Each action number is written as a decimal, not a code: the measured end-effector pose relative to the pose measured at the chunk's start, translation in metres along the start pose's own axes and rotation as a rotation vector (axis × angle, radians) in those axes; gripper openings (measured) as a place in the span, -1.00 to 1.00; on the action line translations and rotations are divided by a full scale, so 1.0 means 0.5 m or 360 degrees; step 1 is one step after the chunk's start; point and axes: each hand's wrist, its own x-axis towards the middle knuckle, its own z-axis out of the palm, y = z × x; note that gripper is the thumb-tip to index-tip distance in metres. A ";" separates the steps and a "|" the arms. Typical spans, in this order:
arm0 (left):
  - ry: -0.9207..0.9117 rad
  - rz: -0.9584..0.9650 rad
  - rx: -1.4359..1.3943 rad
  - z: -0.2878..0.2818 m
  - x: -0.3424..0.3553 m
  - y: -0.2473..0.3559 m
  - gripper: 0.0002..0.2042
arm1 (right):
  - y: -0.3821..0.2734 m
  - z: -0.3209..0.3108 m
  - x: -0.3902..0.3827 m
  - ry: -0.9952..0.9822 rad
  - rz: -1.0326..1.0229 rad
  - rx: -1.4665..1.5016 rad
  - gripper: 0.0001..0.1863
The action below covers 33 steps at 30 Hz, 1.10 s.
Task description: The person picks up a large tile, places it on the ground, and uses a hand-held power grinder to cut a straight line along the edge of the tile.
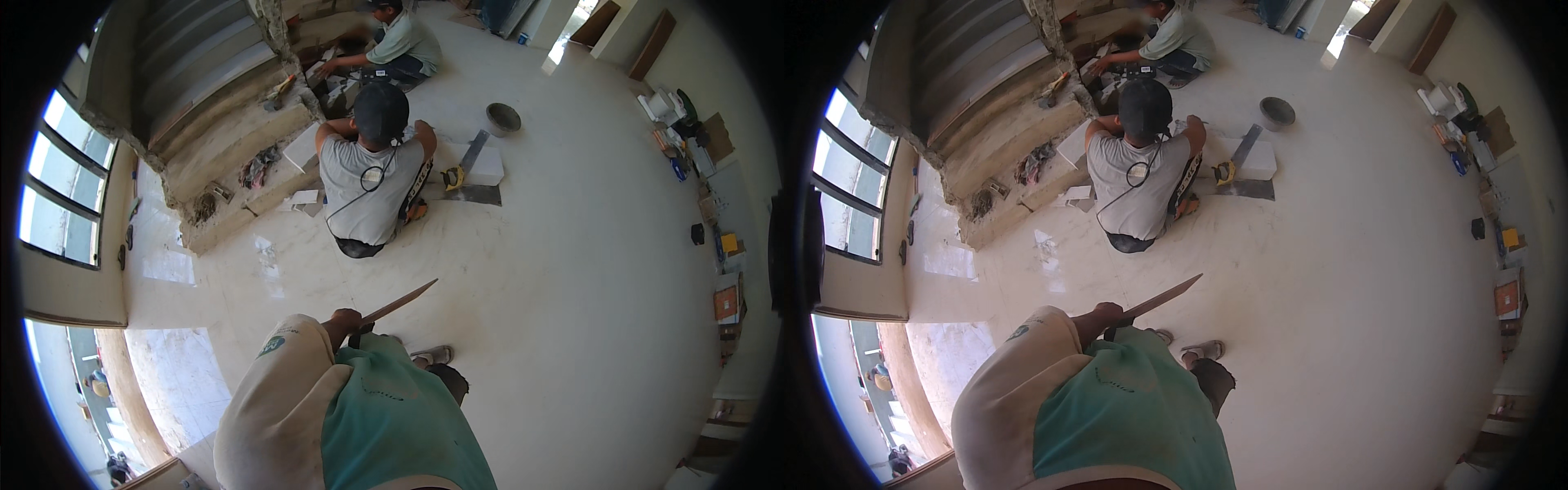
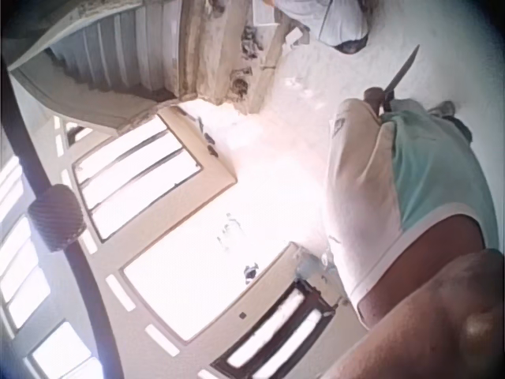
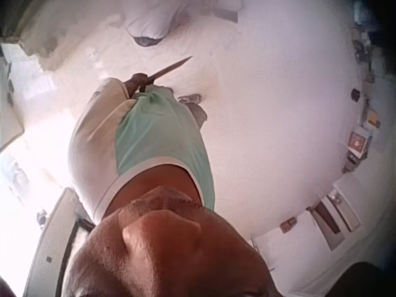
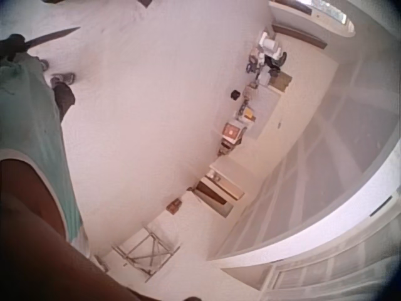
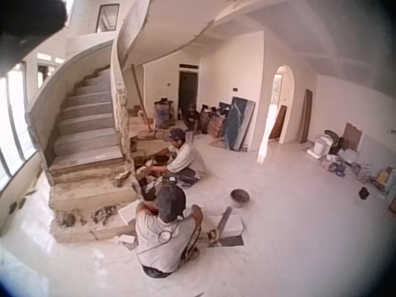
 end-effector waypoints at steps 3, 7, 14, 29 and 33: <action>0.0039 -0.0046 -0.0083 -0.063 0.067 0.139 -0.70 | -0.137 -0.042 0.098 0.0016 0.0031 -0.0014 -0.71; -0.0007 -0.0128 -0.0153 -0.121 0.149 0.323 -0.66 | -0.405 -0.106 0.228 0.0015 -0.0046 0.0004 -0.71; 0.0017 -0.0239 -0.0609 -0.236 0.294 0.655 -0.59 | -1.162 -0.132 0.352 -0.0052 -0.0544 0.0052 -0.70; 0.0130 -0.0390 -0.0711 -0.742 0.687 1.118 -0.68 | -1.965 0.122 0.459 -0.0177 -0.0423 -0.0651 -0.76; 0.0130 -0.0418 -0.0823 -0.877 0.802 1.181 -0.67 | -2.118 0.173 0.518 -0.0167 -0.0333 -0.0799 -0.74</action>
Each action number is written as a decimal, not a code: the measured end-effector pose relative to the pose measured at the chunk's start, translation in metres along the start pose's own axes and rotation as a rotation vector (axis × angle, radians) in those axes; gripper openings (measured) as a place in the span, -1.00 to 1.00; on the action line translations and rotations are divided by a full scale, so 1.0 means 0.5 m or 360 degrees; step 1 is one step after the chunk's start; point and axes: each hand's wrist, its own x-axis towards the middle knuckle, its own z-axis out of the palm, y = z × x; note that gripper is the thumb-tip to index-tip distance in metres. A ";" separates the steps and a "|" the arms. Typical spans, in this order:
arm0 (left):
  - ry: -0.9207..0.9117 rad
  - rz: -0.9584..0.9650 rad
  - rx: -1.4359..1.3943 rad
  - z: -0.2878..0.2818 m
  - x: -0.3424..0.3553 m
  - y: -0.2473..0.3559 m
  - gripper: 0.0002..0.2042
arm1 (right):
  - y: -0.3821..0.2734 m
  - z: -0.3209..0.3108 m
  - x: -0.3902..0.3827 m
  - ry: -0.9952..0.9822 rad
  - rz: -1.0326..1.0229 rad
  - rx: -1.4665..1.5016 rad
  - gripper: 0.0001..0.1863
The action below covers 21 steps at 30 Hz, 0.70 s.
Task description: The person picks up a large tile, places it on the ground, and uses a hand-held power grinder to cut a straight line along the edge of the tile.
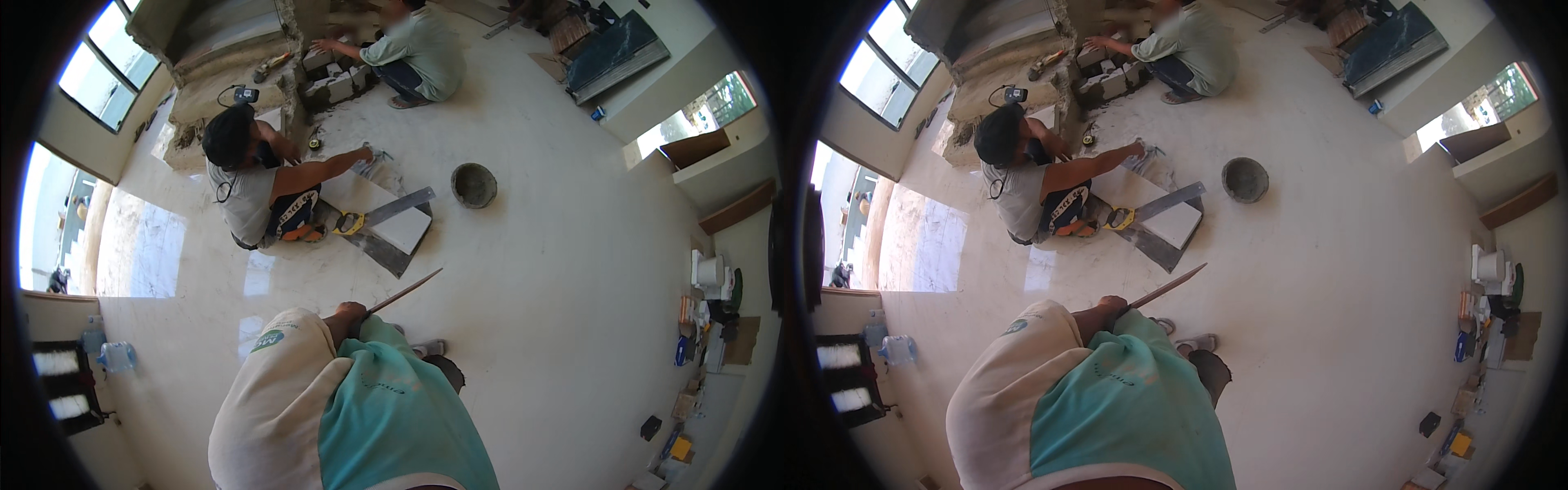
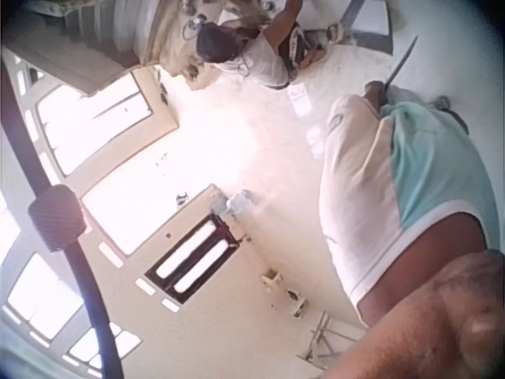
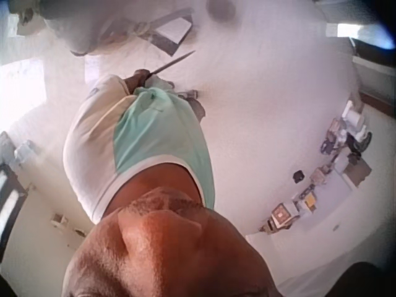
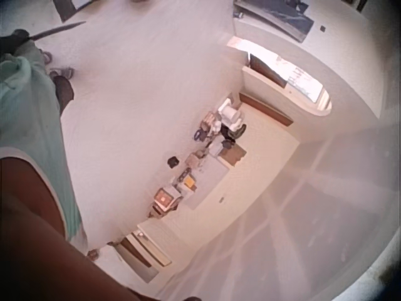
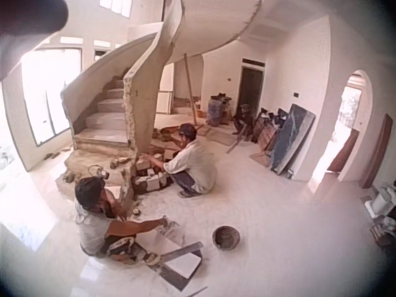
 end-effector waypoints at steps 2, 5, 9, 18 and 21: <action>0.0015 -0.0025 -0.0095 -0.028 0.062 0.054 -0.67 | -0.097 -0.013 0.056 -0.0022 0.0017 -0.0042 -0.73; 0.0040 -0.0021 -0.0071 -0.063 0.120 0.148 -0.67 | -0.262 -0.061 0.143 -0.0021 -0.0004 -0.0069 -0.72; 0.0005 -0.0268 -0.0198 -0.176 0.101 0.353 -0.67 | -0.555 -0.087 0.279 -0.0074 -0.0071 -0.0084 -0.70; 0.0090 -0.0448 -0.0615 -0.335 0.305 0.654 -0.66 | -1.573 0.068 0.331 -0.0207 -0.0931 -0.0167 -0.48; 0.0080 -0.0482 -0.0687 -0.392 0.378 0.728 -0.64 | -1.805 0.189 0.277 -0.0338 -0.1223 -0.0248 -0.45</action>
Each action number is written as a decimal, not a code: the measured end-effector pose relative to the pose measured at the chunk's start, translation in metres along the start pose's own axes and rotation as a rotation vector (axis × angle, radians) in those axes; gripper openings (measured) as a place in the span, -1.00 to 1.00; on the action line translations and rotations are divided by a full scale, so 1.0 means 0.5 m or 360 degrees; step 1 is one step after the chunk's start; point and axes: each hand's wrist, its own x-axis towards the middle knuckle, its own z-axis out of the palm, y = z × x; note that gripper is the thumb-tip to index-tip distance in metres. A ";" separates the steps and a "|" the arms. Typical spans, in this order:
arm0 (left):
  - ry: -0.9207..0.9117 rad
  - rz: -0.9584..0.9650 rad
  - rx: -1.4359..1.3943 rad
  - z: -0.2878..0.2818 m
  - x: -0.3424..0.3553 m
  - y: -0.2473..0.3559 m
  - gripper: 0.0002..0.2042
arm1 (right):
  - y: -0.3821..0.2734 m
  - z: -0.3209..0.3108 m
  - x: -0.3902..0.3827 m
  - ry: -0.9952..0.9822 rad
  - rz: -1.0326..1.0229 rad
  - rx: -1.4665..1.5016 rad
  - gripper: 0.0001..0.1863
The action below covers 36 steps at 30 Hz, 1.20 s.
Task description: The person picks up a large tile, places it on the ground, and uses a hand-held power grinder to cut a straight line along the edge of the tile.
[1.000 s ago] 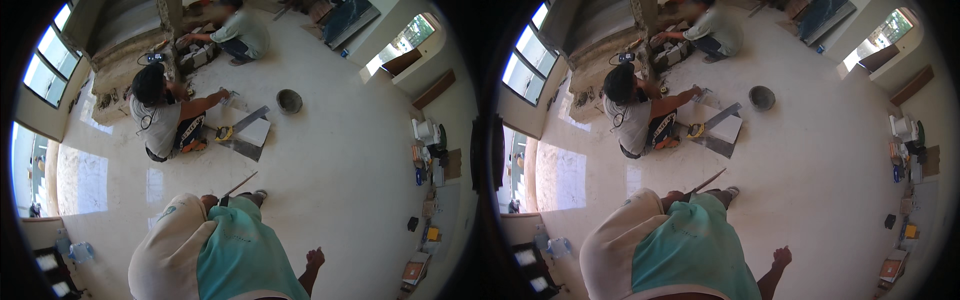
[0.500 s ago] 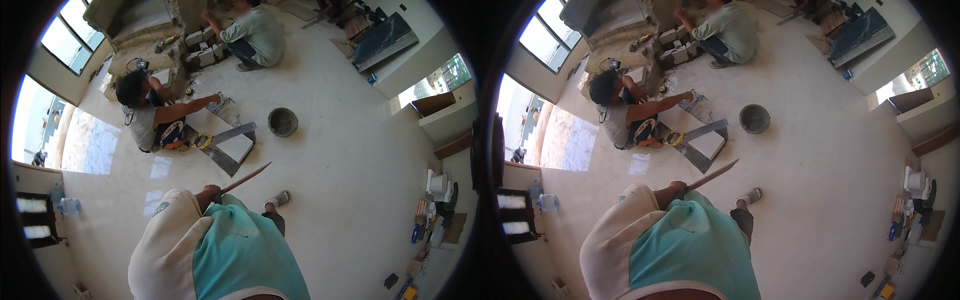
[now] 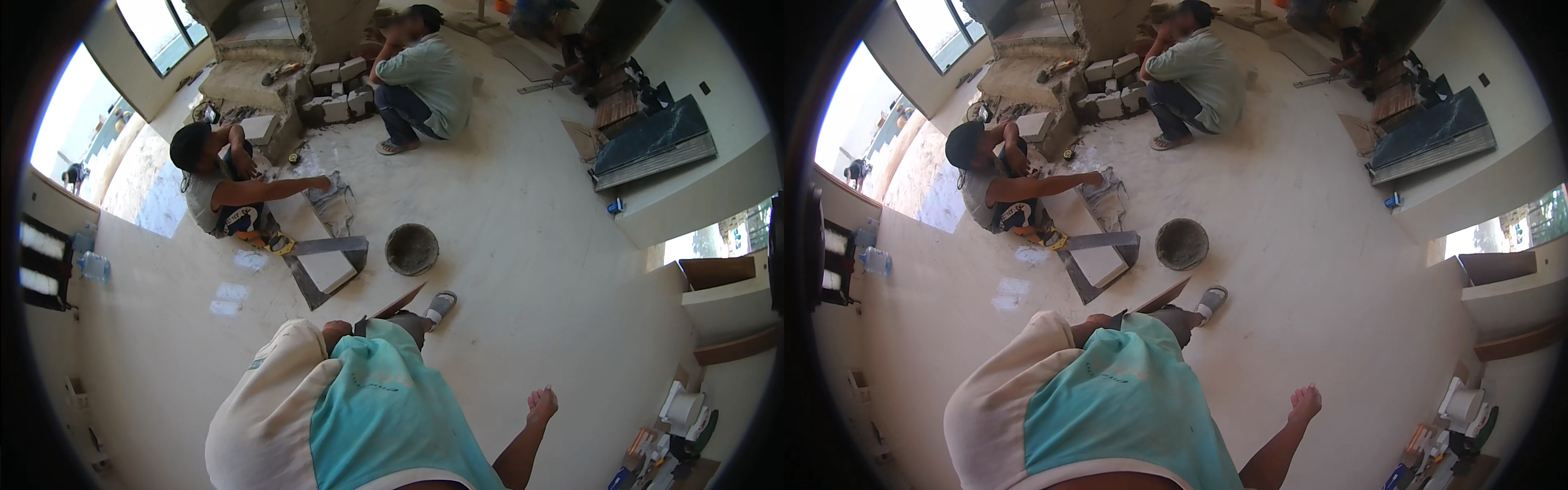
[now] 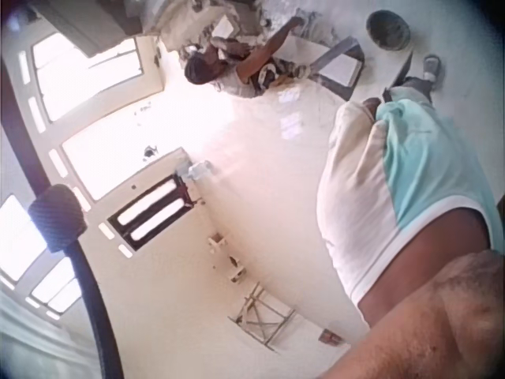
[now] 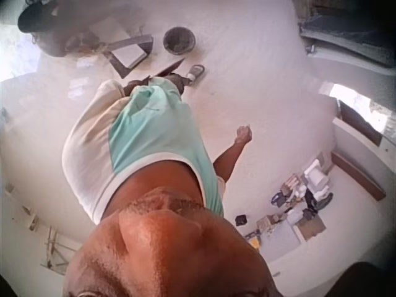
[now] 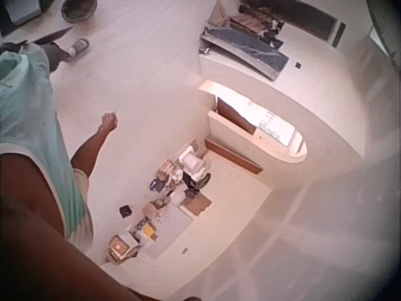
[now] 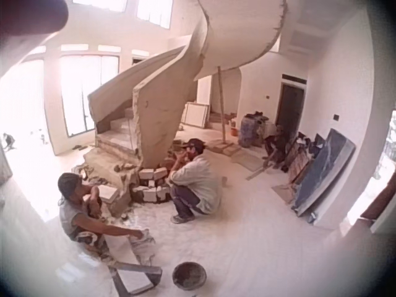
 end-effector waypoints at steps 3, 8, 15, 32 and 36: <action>-0.0056 -0.0081 -0.0098 -0.098 0.030 0.165 -0.65 | -0.055 0.034 0.154 -0.0062 0.0130 -0.0173 -0.55; 0.0079 -0.0045 -0.0049 -0.219 0.102 0.386 -0.67 | 0.090 -0.036 0.399 -0.1010 -0.0636 -0.2511 -0.60; 0.0185 -0.0289 -0.0462 -0.326 0.258 0.580 -0.72 | -0.017 0.058 0.597 -0.1135 -0.0521 -0.2509 -0.57; 0.0055 -0.0593 -0.0798 -0.658 0.483 1.166 -0.61 | -1.011 0.529 1.343 -0.0472 0.0067 -0.0299 -0.77; -0.0027 -0.0586 -0.0803 -0.741 0.601 1.254 -0.61 | -1.140 0.649 1.474 -0.0539 -0.0027 -0.0382 -0.69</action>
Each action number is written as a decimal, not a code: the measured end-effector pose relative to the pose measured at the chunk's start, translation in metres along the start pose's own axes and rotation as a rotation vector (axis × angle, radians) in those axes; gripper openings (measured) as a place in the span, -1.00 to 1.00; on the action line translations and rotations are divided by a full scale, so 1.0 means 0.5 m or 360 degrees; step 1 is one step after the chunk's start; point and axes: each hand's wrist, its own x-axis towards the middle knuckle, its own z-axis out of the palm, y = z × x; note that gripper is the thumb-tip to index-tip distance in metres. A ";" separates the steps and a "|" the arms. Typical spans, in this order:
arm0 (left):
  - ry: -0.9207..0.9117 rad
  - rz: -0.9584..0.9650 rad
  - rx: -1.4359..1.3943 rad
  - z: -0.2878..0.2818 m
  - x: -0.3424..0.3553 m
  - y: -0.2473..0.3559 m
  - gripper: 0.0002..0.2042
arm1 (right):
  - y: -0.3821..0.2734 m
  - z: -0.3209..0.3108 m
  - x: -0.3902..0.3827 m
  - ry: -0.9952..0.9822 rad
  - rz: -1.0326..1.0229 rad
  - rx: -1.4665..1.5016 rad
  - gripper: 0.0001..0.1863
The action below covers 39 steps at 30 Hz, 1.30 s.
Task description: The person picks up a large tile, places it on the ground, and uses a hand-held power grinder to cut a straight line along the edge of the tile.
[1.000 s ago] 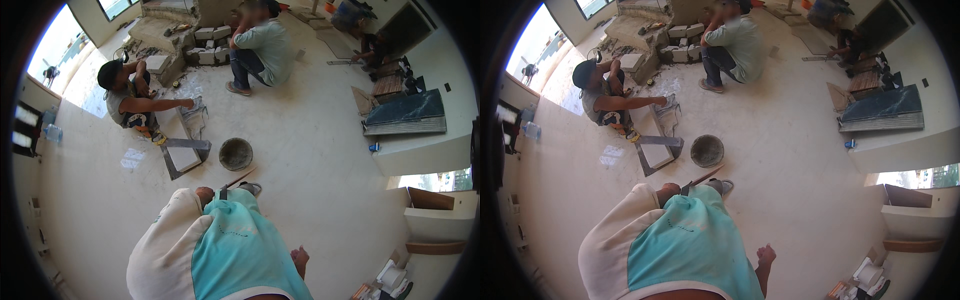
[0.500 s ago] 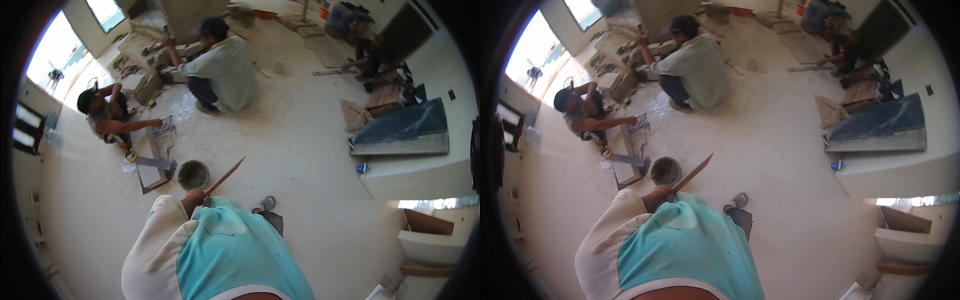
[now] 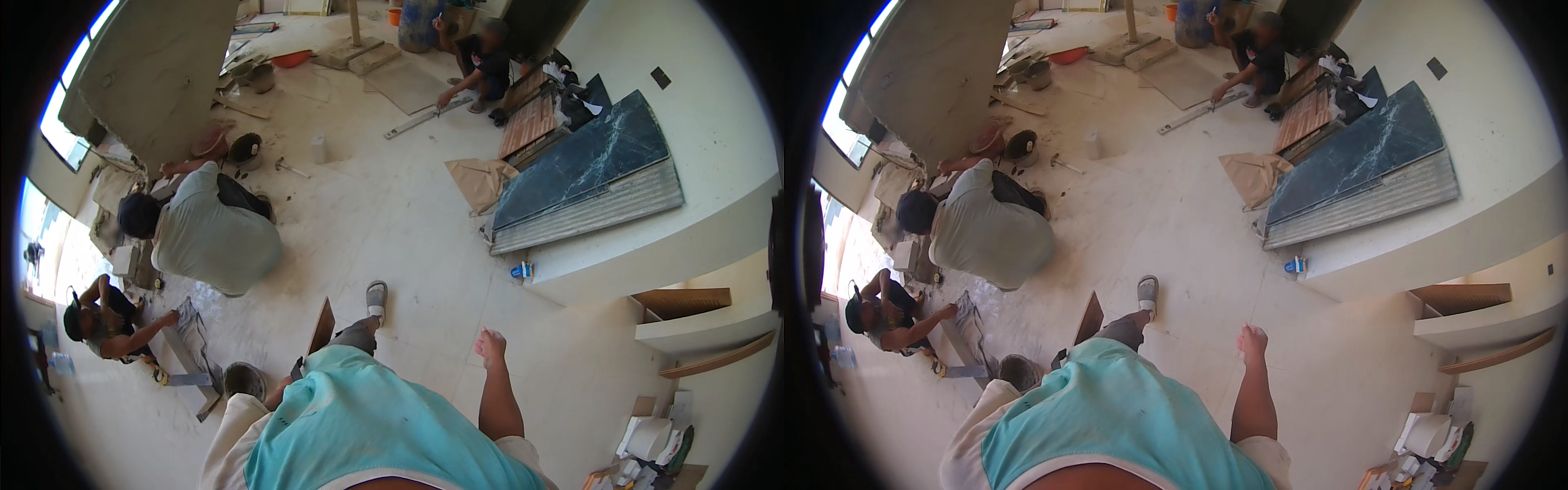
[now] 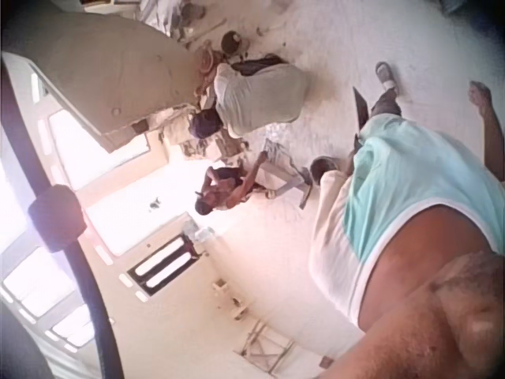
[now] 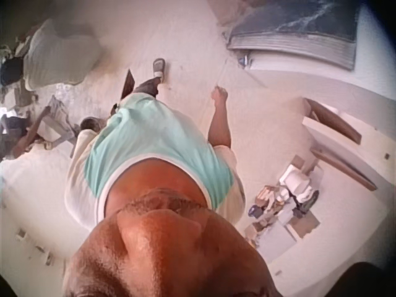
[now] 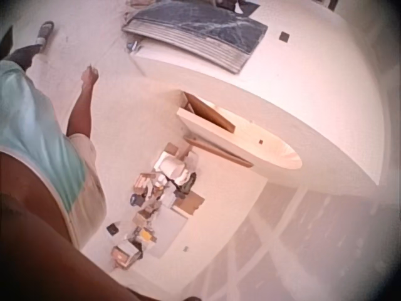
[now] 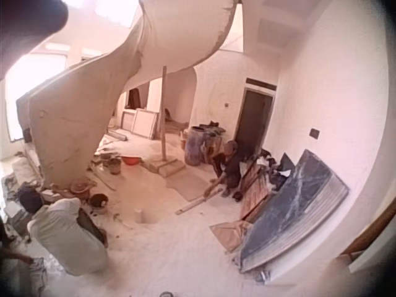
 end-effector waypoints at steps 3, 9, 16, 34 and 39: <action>0.0009 -0.0012 -0.0027 -0.057 0.083 0.133 -0.61 | -0.047 0.044 0.096 -0.0140 0.0124 -0.0065 -0.70; 0.0067 0.0197 0.0370 -0.301 0.017 0.510 -0.62 | 0.030 0.015 0.214 -0.0521 -0.0109 -0.1300 -0.72; 0.0121 0.0141 0.0497 -0.517 0.029 0.826 -0.66 | 0.076 0.051 0.466 -0.0704 -0.0494 -0.2287 -0.50; 0.0333 0.0273 0.0346 -0.871 0.173 1.632 -0.65 | -1.026 0.306 1.095 -0.0102 0.0205 -0.0070 -0.71; 0.0302 0.0319 0.0442 -0.970 0.271 1.804 -0.67 | -1.155 0.358 1.224 -0.0071 0.0218 -0.0099 -0.74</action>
